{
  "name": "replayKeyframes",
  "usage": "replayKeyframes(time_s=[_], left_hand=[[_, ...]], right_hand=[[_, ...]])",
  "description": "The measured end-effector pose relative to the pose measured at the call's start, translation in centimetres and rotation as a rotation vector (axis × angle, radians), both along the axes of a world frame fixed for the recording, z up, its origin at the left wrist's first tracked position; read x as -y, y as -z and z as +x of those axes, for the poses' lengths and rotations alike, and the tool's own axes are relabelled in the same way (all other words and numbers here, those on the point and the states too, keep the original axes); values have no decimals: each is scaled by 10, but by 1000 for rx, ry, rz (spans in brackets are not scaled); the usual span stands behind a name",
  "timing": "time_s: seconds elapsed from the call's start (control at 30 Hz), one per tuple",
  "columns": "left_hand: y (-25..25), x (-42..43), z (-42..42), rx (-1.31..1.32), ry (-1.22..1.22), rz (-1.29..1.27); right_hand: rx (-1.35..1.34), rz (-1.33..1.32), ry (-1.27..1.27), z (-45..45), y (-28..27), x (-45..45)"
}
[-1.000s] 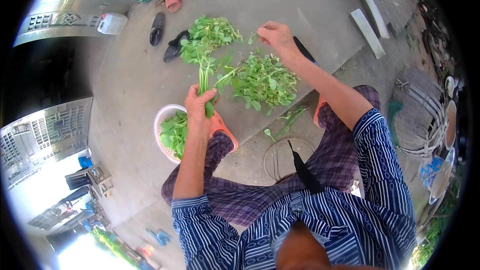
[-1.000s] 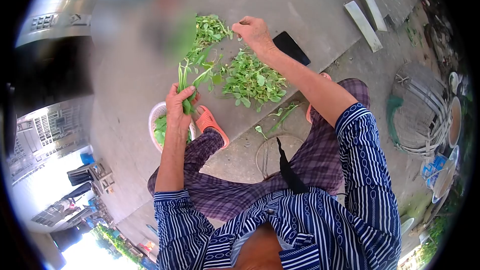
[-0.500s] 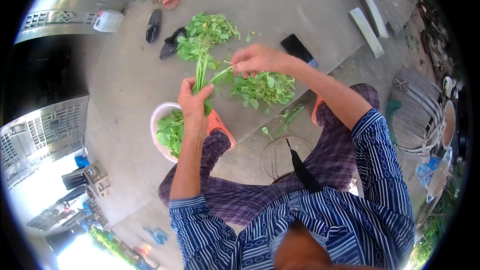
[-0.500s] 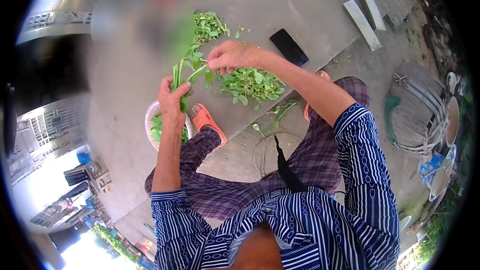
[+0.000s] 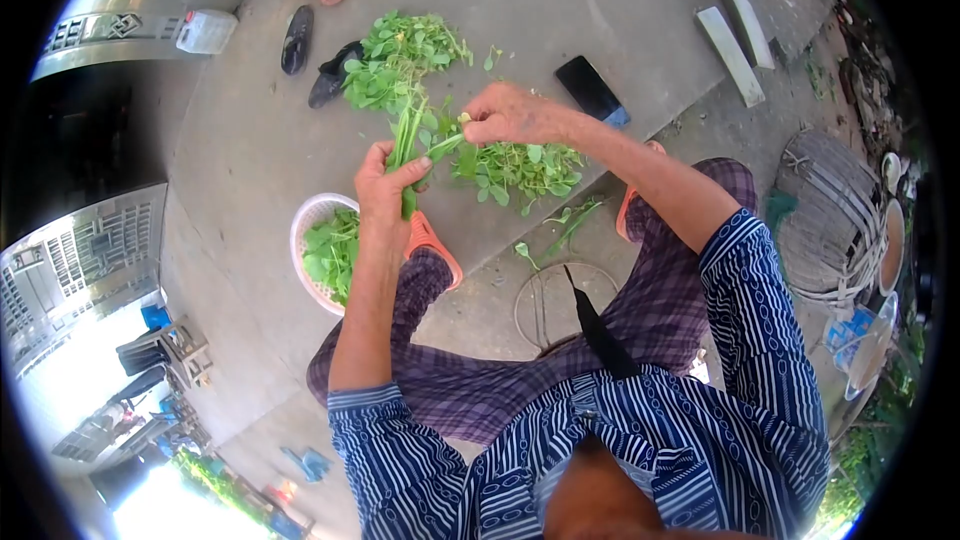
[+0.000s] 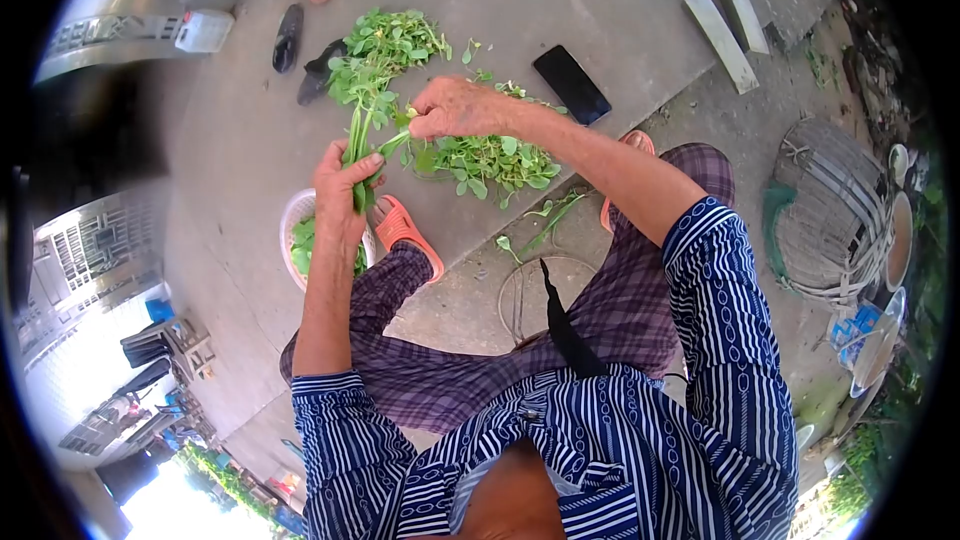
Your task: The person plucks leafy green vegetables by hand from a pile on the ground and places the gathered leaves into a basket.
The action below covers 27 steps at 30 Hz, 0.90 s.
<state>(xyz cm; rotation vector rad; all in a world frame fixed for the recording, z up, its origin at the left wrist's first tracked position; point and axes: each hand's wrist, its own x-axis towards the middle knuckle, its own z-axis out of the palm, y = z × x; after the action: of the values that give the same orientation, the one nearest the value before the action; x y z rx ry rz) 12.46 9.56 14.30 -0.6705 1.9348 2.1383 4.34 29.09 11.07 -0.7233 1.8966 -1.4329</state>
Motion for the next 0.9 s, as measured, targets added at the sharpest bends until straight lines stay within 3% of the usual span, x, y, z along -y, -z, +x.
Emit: replayKeyframes(time_s=[0.17, 0.27, 0.37, 0.47, 0.57, 0.77, 0.9], left_hand=[[1, 3, 1, 73, -29, 170], [1, 5, 2, 95, -135, 98], [2, 12, 4, 83, -142, 138], [-3, 12, 4, 69, -72, 301], [-5, 15, 7, 81, 63, 410], [-6, 10, 9, 192, 171, 348], [-14, 1, 9, 231, 192, 236]], right_hand=[[338, -185, 224, 11, 9, 11], [530, -239, 356, 4, 24, 2], [467, -70, 490, 0, 16, 1], [284, -64, 443, -6, 12, -2], [311, -211, 452, -17, 3, -10], [302, -191, 40, -7, -19, -3], [145, -86, 4, -4, -10, 2]])
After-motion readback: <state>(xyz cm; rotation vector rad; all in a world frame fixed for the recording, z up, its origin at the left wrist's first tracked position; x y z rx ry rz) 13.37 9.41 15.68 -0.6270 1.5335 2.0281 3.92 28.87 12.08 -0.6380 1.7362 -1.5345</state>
